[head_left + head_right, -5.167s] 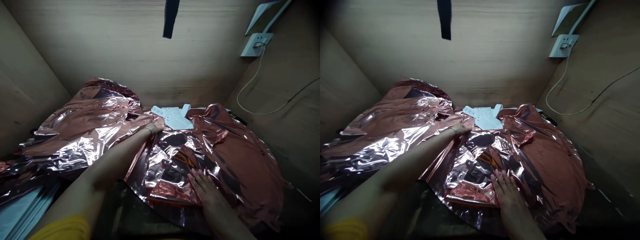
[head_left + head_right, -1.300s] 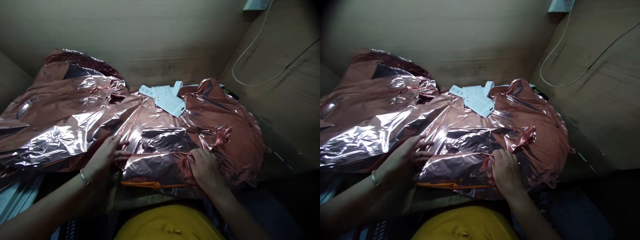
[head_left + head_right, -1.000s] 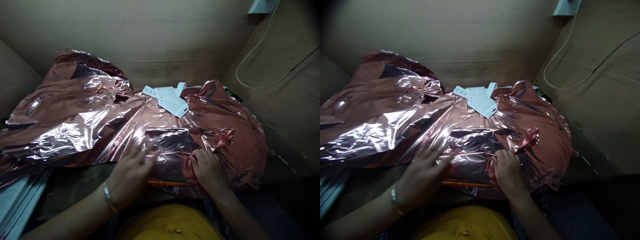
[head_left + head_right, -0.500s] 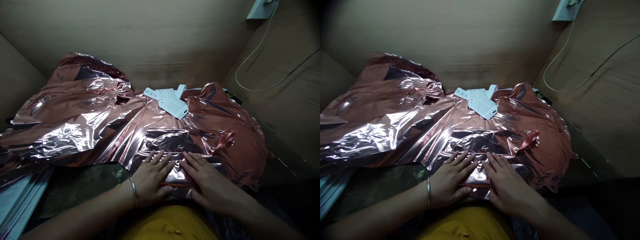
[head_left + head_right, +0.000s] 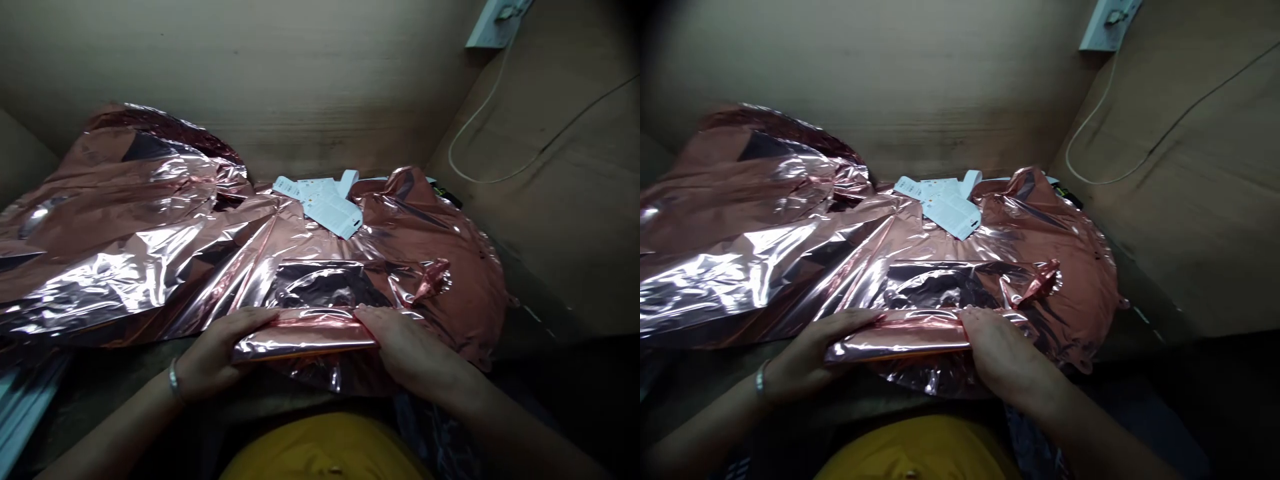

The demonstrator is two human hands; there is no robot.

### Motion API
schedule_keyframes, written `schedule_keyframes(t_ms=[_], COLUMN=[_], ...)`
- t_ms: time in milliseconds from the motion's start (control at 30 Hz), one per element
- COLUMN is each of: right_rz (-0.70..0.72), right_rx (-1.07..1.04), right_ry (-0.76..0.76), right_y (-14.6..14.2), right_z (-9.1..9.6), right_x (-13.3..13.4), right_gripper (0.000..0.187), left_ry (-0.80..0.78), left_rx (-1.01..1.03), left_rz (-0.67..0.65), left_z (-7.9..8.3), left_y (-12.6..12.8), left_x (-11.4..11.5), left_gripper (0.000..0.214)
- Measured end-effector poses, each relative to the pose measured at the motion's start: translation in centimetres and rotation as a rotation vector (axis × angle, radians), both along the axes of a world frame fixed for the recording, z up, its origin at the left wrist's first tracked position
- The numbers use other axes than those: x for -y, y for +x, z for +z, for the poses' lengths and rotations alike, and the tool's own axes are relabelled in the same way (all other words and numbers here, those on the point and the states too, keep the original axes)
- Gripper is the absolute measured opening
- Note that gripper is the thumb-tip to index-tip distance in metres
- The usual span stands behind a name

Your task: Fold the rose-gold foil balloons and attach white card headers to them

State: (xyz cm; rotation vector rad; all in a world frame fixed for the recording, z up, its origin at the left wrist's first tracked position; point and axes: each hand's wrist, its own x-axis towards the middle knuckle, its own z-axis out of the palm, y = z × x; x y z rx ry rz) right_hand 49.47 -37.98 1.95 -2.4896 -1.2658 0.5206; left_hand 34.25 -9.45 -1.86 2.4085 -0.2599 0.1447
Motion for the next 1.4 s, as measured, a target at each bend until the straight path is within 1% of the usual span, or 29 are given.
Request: schedule_keyframes(t_ms=[67, 167, 233, 267, 333, 400, 467, 500, 533, 567, 600, 667, 700, 733, 800, 867, 900, 933, 1000, 1100, 1167, 1233, 1300, 1400], right_rz=[-0.004, -0.045, -0.044, -0.025, 0.038, 0.069, -0.015, -0.095, -0.146, -0.165, -0.151, -0.044, 0.014, 0.053, 0.075, 0.048, 0.032, 0.016, -0.024, -0.103, -0.146, -0.15, -0.129, -0.095], right_rx=[-0.068, -0.071, -0.068, -0.073, -0.078, -0.036, 0.068, 0.143, 0.206, 0.247, 0.261, 0.227, 0.192, 0.162, 0.123, 0.104, 0.107, 0.116, 0.137, 0.124, 0.08, 0.025, -0.031, -0.098], right_ry=[0.028, 0.014, -0.01, -0.008, 0.016, 0.024, -0.051, -0.113, -0.166, -0.168, -0.136, 0.005, 0.08, 0.146, 0.258, 0.349, 0.377, 0.391, 0.404, 0.431, 0.474, 0.498, 0.485, 0.453], right_y=[-0.3, -0.6, -0.4, 0.1, 1.9, 4.5, 7.0, 7.8, 8.3, 8.4, 8.2, 6.9, 6.2, 5.5, 4.8, 4.8, 4.9, 5.0, 5.1, 5.1, 5.2, 5.3, 5.5, 5.5], right_z=[0.6, 0.9, 0.8, 0.7, 0.3, -0.4, -1.1, -1.4, -1.6, -1.8, -1.9, -2.3, -2.7, -3.1, -4.1, -5.1, -5.6, -6.0, -6.6, -7.2, -7.2, -7.0, -6.6, -6.2], right_x=[-0.3, -0.8, -0.4, 0.2, 2.5, 6.0, 10.0, 11.7, 13.1, 13.9, 14.2, 13.4, 12.6, 11.7, 10.1, 9.3, 9.1, 9.0, 9.1, 8.9, 8.6, 8.3, 8.4, 8.8], right_gripper=[0.033, 0.027, 0.027, 0.026, 0.027, 0.038, 0.045, 0.049, 0.053, 0.061, 0.07, 0.082, 0.083, 0.079, 0.063, 0.043, 0.037, 0.032, 0.031, 0.029, 0.025, 0.026, 0.028, 0.039], left_ry=[-0.036, -0.12, -0.165, -0.17, -0.145, -0.105, -0.077, -0.073, -0.072, -0.074, -0.076, -0.078, -0.074, -0.07, -0.064, -0.072, -0.078, -0.078, -0.049, 0.026, 0.023, -0.018, -0.035, 0.017], left_rx=[0.005, 0.026, 0.073, 0.094, 0.12, 0.151, 0.189, 0.201, 0.208, 0.21, 0.213, 0.228, 0.236, 0.242, 0.247, 0.246, 0.241, 0.23, 0.197, 0.134, 0.095, 0.057, 0.027, 0.034], left_rz=[0.047, 0.121, 0.139, 0.141, 0.15, 0.137, 0.1, 0.082, 0.072, 0.071, 0.074, 0.067, 0.061, 0.057, 0.056, 0.064, 0.07, 0.074, 0.097, 0.174, 0.239, 0.286, 0.29, 0.236], left_z=[-0.5, -1.1, -1.5, -1.7, -2.0, -2.3, -2.7, -2.8, -2.9, -2.9, -2.9, -2.8, -2.7, -2.5, -2.3, -2.1, -2.0, -2.0, -1.9, -2.0, -2.0, -1.9, -1.7, -1.2], left_y=[0.6, 1.5, 1.8, 1.8, 1.7, 1.4, 1.2, 1.1, 1.1, 1.1, 1.2, 1.3, 1.3, 1.4, 1.4, 1.5, 1.5, 1.5, 1.5, 1.6, 1.8, 1.8, 1.9, 1.8], left_x=[0.0, 0.0, 0.1, 0.2, 0.4, 0.4, 0.4, 0.3, 0.3, 0.2, 0.2, 0.3, 0.4, 0.4, 0.6, 0.7, 0.7, 0.7, 0.7, 0.6, 0.6, 0.7, 0.8, 1.1], left_gripper=[0.051, 0.033, 0.025, 0.023, 0.024, 0.026, 0.027, 0.028, 0.028, 0.028, 0.028, 0.028, 0.029, 0.028, 0.026, 0.023, 0.022, 0.022, 0.021, 0.023, 0.025, 0.027, 0.029, 0.027])
